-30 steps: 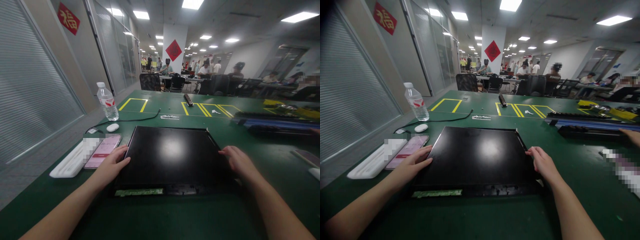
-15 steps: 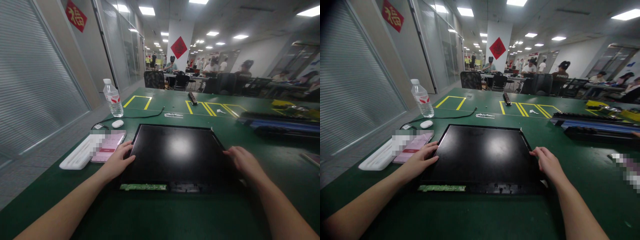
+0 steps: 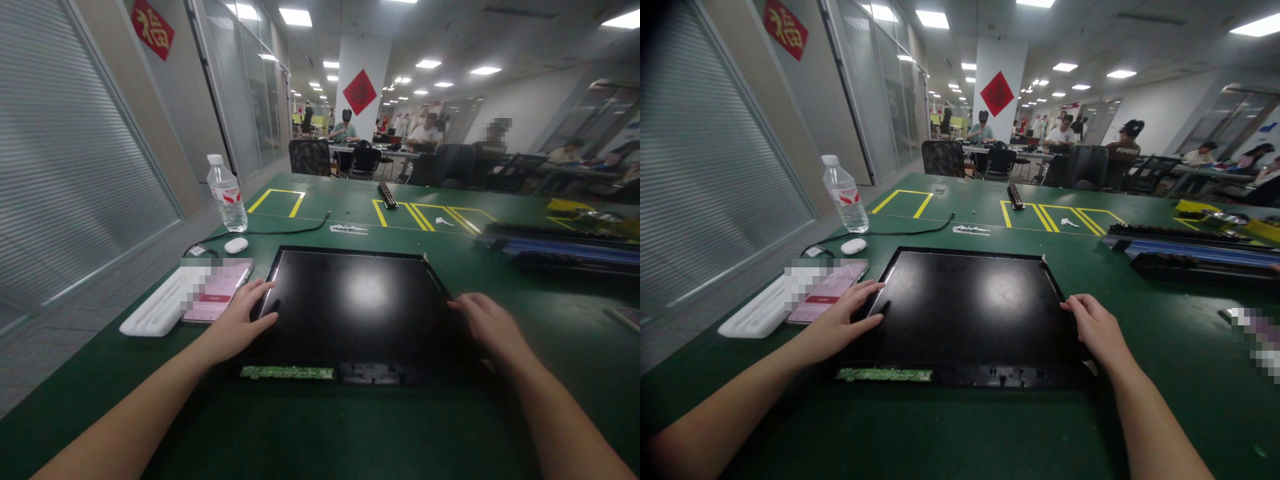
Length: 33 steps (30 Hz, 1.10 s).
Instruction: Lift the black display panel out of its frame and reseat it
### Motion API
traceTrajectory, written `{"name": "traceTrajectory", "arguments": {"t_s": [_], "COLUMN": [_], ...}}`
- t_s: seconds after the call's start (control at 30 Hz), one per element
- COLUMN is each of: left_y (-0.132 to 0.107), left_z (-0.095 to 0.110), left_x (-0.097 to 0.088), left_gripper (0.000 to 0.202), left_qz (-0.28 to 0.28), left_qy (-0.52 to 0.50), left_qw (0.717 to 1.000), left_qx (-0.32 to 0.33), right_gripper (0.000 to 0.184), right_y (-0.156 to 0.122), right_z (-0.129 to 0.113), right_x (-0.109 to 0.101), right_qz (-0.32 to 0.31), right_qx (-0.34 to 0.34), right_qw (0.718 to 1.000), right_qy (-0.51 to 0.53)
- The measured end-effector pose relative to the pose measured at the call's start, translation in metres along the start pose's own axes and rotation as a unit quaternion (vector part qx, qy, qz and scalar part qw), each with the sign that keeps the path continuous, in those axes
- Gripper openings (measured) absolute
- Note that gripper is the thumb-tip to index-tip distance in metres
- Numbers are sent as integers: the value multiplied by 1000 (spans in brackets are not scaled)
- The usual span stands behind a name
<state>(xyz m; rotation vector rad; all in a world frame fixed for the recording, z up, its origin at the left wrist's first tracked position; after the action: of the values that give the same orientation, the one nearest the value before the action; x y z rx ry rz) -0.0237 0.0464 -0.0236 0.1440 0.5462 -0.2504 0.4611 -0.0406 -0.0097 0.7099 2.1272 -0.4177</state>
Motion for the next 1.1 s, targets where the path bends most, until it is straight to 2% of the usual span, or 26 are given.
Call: {"name": "traceTrajectory", "arguments": {"t_s": [0.1, 0.2, 0.3, 0.4, 0.63, 1.1], "left_y": [-7, -13, -15, -15, -18, -19], "left_z": [12, 19, 20, 20, 28, 31], "left_x": [-6, -12, -16, -17, -14, -10], "left_gripper": [72, 71, 78, 80, 72, 63], "left_qz": [-38, -108, -177, -208, -238, -235], "left_qy": [56, 83, 109, 128, 104, 103], "left_qw": [997, 988, 976, 967, 962, 958], "left_qx": [41, 70, 72, 70, 79, 124], "right_gripper": [33, 37, 41, 44, 48, 47], "right_y": [-1, -2, -3, -2, 1, 2], "right_z": [-2, -5, -7, -5, 1, 2], "right_x": [0, -1, -2, -2, 0, 1], "right_qz": [4, 4, 3, -3, -7, -1], "right_qx": [-7, -4, 1, -2, 2, 1], "right_qw": [1000, 1000, 999, 999, 999, 999], "right_qy": [-11, -21, -32, -38, -49, -36]}}
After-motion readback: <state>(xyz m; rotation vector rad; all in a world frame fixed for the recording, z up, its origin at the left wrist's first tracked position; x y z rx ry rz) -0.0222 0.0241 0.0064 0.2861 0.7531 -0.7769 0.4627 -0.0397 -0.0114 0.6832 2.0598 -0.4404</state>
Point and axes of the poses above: each hand's wrist, its own y-axis towards the middle knuckle, its own x-axis out of the palm, z = x × y, the point moved 3 cm from there along y, towards the middle knuckle, and after that the axes turned 12 degrees about -y, right-handed, at the moved point
